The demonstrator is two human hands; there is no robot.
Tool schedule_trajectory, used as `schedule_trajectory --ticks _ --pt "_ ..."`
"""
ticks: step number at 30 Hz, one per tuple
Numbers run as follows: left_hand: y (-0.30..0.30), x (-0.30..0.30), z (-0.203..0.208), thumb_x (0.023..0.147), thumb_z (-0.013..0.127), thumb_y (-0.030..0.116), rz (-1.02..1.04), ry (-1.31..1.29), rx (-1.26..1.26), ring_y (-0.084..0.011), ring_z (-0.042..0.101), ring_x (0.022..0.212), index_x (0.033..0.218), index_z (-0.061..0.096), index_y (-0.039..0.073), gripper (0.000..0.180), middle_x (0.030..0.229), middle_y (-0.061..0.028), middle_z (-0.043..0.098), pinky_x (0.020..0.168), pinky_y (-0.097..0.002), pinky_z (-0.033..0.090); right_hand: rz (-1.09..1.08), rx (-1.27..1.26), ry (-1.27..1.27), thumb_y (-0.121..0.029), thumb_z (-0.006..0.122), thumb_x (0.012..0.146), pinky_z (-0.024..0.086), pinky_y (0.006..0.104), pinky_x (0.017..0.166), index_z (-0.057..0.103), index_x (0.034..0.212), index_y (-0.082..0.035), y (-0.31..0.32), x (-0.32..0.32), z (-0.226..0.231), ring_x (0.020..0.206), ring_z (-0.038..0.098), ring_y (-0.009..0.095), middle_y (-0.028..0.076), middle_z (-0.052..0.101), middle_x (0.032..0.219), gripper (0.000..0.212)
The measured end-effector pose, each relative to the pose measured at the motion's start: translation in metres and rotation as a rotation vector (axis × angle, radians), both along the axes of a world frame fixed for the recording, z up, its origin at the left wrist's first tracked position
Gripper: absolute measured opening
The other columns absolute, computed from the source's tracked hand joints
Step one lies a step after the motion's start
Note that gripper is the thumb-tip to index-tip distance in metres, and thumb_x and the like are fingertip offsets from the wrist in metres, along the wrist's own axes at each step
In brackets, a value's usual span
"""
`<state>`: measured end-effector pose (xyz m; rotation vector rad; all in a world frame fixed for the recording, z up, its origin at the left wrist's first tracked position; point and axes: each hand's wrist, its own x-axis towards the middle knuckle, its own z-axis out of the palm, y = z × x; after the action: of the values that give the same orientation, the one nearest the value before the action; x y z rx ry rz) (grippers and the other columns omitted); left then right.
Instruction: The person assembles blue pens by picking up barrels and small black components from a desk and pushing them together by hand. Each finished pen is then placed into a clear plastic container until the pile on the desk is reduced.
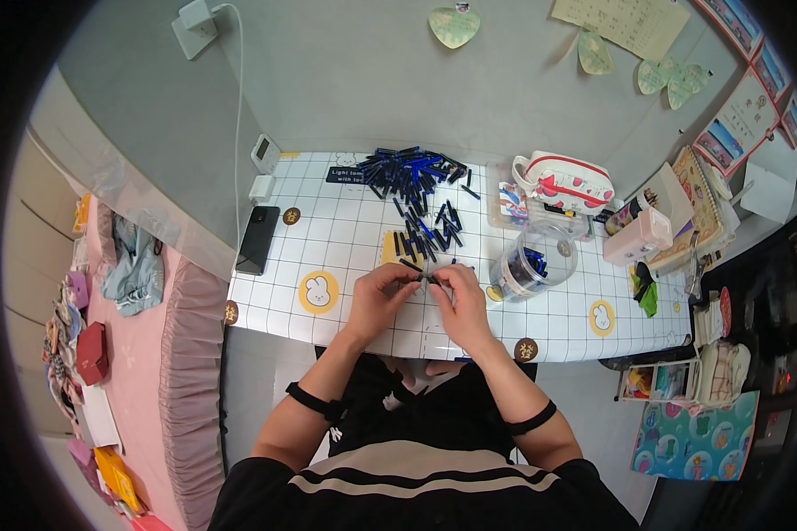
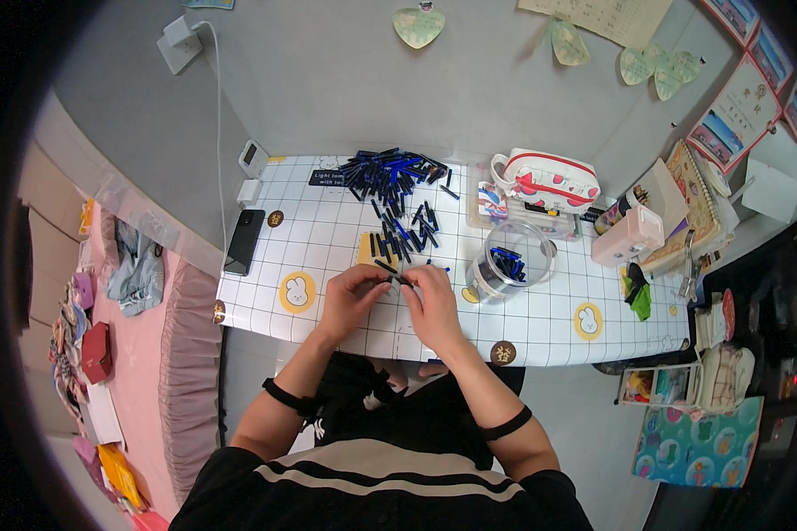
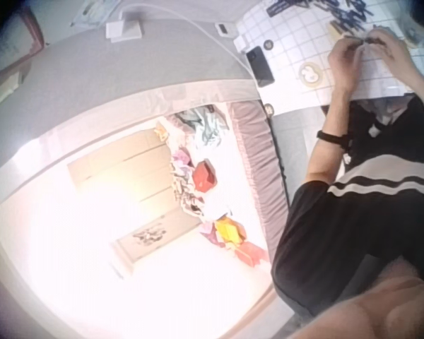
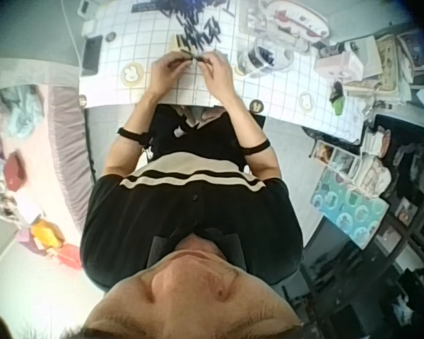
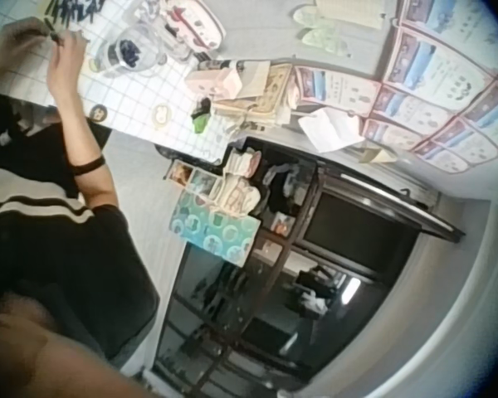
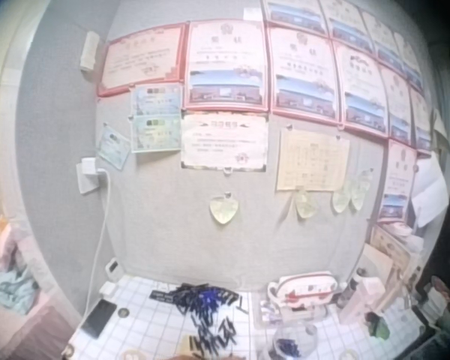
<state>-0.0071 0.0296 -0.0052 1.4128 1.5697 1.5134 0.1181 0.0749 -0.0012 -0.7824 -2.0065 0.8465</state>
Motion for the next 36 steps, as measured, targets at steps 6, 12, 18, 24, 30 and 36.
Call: schedule_trajectory --ticks 6,12,18,24,30,36 --pt "-0.0056 0.001 0.007 0.063 0.057 0.001 -0.056 0.093 0.008 -0.0114 0.052 0.062 0.075 0.054 0.001 0.013 0.072 -0.006 0.053 0.054 -0.02 0.042 -0.013 0.236 0.031 0.001 0.05 0.063 0.035 0.0311 0.06 0.046 0.077 -0.001 -0.0024 -0.0007 -0.0028 0.07 0.042 0.026 0.01 0.047 0.076 0.014" --pt "-0.0066 0.0016 0.0034 0.062 0.057 0.0 -0.085 0.074 0.097 -0.0125 0.052 0.06 0.074 0.053 0.001 0.012 0.071 -0.007 0.053 0.051 -0.02 0.042 -0.026 0.216 0.013 0.0 0.052 0.062 0.036 0.0311 0.059 0.047 0.076 -0.001 -0.0056 0.0019 -0.0022 0.069 0.043 0.026 0.01 0.048 0.073 0.015" --pt "-0.0069 0.001 0.0034 0.062 0.056 0.0 -0.071 0.101 0.073 -0.0136 0.052 0.059 0.072 0.053 0.0 0.011 0.07 -0.0074 0.053 0.051 -0.0202 0.042 -0.017 0.176 0.006 0.0 0.05 0.063 0.036 0.0324 0.061 0.046 0.076 0.0 -0.0044 -0.0009 -0.0038 0.069 0.044 0.028 0.012 0.047 0.074 0.013" --pt "-0.0058 0.0011 0.003 0.062 0.056 0.0 -0.049 0.146 0.088 -0.0141 0.052 0.058 0.073 0.053 0.0 0.011 0.07 -0.0075 0.053 0.051 -0.0201 0.042 -0.012 0.191 0.007 0.001 0.05 0.063 0.036 0.0328 0.062 0.046 0.076 0.001 -0.0051 -0.0004 -0.0037 0.071 0.043 0.027 0.012 0.047 0.074 0.014" --pt "-0.0057 0.0012 0.0011 0.062 0.056 -0.001 -0.069 0.12 0.097 -0.0144 0.053 0.06 0.074 0.053 0.0 0.012 0.071 -0.0081 0.054 0.053 -0.0203 0.043 0.001 0.176 -0.025 0.001 0.05 0.062 0.036 0.0318 0.06 0.046 0.076 0.0 -0.0056 0.0009 -0.0016 0.07 0.043 0.027 0.011 0.048 0.074 0.015" --pt "-0.0067 0.0019 0.0048 0.062 0.057 0.0 -0.062 0.123 0.077 -0.0148 0.054 0.061 0.075 0.054 0.001 0.013 0.072 -0.0084 0.054 0.053 -0.0203 0.044 0.002 0.074 -0.009 0.0 0.051 0.062 0.037 0.0307 0.059 0.047 0.076 0.0 -0.0072 0.001 -0.002 0.069 0.045 0.026 0.01 0.049 0.074 0.015"
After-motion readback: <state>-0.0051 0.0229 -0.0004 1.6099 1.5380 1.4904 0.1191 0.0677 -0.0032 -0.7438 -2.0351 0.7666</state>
